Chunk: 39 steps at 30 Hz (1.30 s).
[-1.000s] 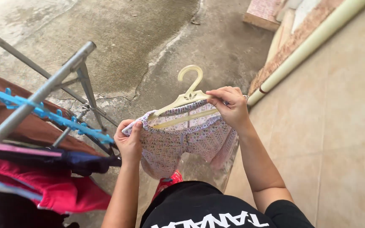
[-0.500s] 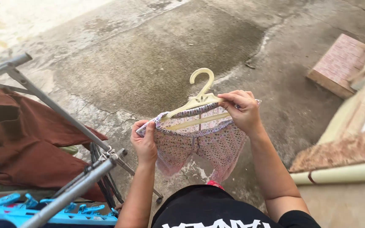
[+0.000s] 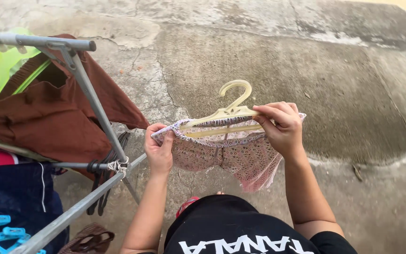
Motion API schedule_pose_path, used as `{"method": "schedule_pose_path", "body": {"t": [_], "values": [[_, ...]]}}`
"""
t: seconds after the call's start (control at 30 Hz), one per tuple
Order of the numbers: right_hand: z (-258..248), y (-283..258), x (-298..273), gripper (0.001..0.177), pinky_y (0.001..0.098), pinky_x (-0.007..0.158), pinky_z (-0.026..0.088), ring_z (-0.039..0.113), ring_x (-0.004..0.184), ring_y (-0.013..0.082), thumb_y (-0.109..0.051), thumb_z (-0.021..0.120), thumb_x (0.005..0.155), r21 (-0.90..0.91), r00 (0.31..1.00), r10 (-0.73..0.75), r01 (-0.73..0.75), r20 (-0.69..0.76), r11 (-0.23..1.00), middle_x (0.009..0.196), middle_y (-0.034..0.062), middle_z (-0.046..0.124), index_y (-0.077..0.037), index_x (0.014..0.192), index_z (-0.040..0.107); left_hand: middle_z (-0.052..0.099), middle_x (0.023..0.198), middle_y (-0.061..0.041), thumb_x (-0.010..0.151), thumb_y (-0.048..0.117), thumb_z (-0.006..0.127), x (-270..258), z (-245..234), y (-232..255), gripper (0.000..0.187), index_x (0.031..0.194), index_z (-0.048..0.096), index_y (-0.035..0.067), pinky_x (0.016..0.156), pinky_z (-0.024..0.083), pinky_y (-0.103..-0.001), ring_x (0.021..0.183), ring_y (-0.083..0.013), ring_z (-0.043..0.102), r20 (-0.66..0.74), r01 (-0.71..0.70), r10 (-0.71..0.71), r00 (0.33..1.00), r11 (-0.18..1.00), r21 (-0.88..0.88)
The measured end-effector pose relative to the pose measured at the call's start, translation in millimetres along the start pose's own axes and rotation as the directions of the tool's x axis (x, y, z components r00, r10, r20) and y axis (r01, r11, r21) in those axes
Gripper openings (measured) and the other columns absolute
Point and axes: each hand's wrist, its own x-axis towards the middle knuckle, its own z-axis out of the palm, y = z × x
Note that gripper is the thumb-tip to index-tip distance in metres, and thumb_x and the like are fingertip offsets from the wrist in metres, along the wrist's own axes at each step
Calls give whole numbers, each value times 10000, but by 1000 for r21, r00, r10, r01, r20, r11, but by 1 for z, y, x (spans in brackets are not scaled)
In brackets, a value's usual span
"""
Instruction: The person is hanging wet laundry from a basket onto a drying rack using plastic hangers.
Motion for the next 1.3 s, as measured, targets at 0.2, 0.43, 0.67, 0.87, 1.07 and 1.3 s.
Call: {"method": "schedule_pose_path", "body": {"t": [0.2,0.43,0.67,0.87,1.07,1.3], "values": [[57,97,83,219,314,915,403,644,886,125,-141,838,871,209,990,-92,69,103,975,961,-16,730,-123,1081,780,571,1029,31,968,132,764,35,20,-36,296,1160,547,72,824,464,-199,918,-45,546,-245,-37,64,967,993,113],[151,168,178,198,312,882,377,639,852,106,-135,823,894,331,962,-227,167,152,929,968,-31,746,-131,1088,788,605,984,-10,954,129,781,127,8,-75,245,1100,593,70,797,460,-233,877,-88,551,-372,-38,138,918,964,264],[244,207,298,186,316,908,395,632,895,127,-150,832,878,410,941,-300,215,154,886,984,-26,737,-130,1055,778,673,1065,-115,930,69,717,258,27,-51,205,1129,673,49,993,473,-437,1030,-304,630,39,-191,603,797,190,963],[352,227,388,206,325,903,415,638,889,131,-162,839,847,564,864,-458,277,207,778,981,-23,738,-134,1042,781,692,948,-80,861,226,792,319,19,-57,309,1079,671,45,956,459,-462,912,-267,652,-3,-26,564,826,43,999],[459,239,482,248,329,829,407,602,786,147,-171,853,822,704,705,-661,332,257,628,913,-15,733,-141,1059,789,655,814,-87,822,217,873,379,7,-104,290,936,670,44,682,464,-397,761,-272,606,-284,283,634,720,105,953],[566,225,583,270,303,831,472,630,889,184,-150,777,897,888,512,-823,221,246,403,1004,23,723,-124,1164,754,639,798,-81,807,203,877,471,-20,-120,276,892,666,46,696,466,-386,760,-266,590,-382,424,744,549,145,894]]}}
